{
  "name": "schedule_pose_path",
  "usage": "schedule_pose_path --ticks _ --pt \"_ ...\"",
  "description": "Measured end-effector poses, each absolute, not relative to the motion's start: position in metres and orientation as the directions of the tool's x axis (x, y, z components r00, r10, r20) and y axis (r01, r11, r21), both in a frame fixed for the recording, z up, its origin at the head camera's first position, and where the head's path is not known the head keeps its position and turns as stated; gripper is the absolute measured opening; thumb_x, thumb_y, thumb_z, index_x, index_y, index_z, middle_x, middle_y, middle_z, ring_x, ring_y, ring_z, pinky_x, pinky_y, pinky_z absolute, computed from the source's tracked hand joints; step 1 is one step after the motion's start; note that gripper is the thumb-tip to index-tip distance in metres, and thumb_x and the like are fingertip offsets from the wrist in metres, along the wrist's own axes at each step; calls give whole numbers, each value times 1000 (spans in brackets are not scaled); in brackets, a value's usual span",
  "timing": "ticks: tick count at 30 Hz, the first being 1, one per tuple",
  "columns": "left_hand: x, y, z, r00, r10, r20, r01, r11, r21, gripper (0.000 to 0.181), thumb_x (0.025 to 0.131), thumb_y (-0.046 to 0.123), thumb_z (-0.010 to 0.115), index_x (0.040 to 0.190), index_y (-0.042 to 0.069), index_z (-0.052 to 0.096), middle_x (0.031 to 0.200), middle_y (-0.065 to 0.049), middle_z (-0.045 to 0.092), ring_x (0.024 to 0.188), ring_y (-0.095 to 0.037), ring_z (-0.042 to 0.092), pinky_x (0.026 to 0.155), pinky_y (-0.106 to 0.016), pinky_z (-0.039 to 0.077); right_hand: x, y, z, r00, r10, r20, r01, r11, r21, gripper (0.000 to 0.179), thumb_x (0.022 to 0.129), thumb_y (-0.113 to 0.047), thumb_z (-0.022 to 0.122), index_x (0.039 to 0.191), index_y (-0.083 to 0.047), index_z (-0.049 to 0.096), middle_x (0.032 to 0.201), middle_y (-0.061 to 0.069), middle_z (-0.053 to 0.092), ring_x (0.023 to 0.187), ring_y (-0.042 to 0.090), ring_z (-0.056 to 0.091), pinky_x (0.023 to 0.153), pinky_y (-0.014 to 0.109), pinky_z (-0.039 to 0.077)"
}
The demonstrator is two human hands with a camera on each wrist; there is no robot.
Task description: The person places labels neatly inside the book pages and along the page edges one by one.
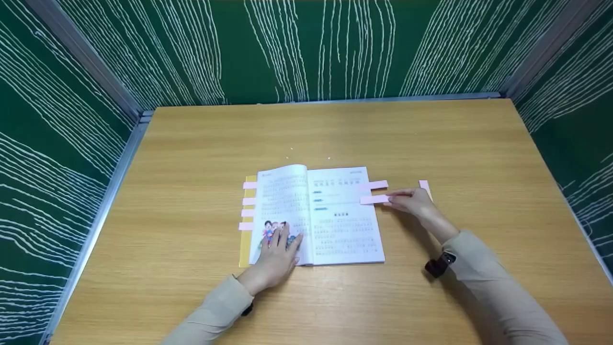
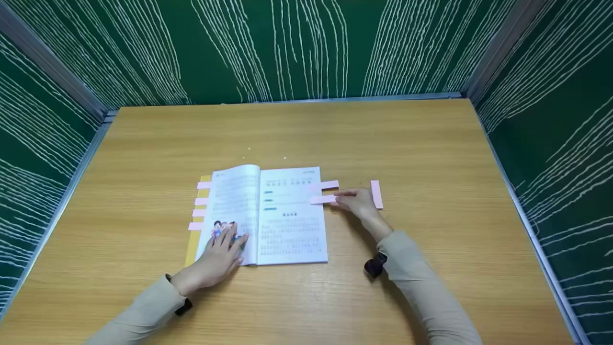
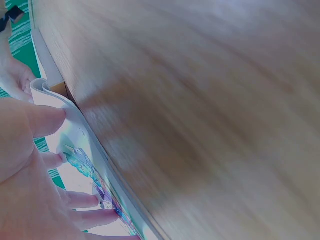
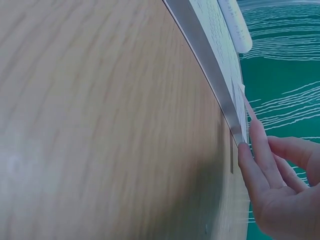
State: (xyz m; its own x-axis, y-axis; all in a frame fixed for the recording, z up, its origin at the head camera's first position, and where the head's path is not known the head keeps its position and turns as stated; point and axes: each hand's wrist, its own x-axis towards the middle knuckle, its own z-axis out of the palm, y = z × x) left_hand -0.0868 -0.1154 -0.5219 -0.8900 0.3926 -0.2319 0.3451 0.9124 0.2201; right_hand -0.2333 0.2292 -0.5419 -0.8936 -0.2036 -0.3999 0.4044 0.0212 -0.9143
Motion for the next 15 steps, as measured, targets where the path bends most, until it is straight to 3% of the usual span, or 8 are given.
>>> schedule_pose_path --ticks 5,13,15 --pt "-87 -115 -522 -888 386 -249 335 916 223 51 93 28 38 140 12 26 143 -24 10 128 -43 13 96 -63 17 -236 229 -548 -893 -215 -396 398 35 -917 53 70 -7 72 112 16 50 77 1 67 75 13 66 75 23 49" --pt "-87 -115 -523 -888 388 -246 335 913 231 51 93 28 39 140 12 26 143 -24 9 128 -43 13 96 -63 17 -234 224 -544 -887 -206 -414 413 48 -910 24 70 -3 70 93 0 65 77 0 67 74 12 66 75 22 49" --pt "-87 -115 -523 -888 391 -241 338 912 233 51 93 28 40 140 12 26 143 -25 10 128 -44 14 96 -63 17 -231 222 -539 -889 -210 -407 403 64 -913 24 73 -3 68 96 2 64 78 0 67 74 11 65 75 22 49"
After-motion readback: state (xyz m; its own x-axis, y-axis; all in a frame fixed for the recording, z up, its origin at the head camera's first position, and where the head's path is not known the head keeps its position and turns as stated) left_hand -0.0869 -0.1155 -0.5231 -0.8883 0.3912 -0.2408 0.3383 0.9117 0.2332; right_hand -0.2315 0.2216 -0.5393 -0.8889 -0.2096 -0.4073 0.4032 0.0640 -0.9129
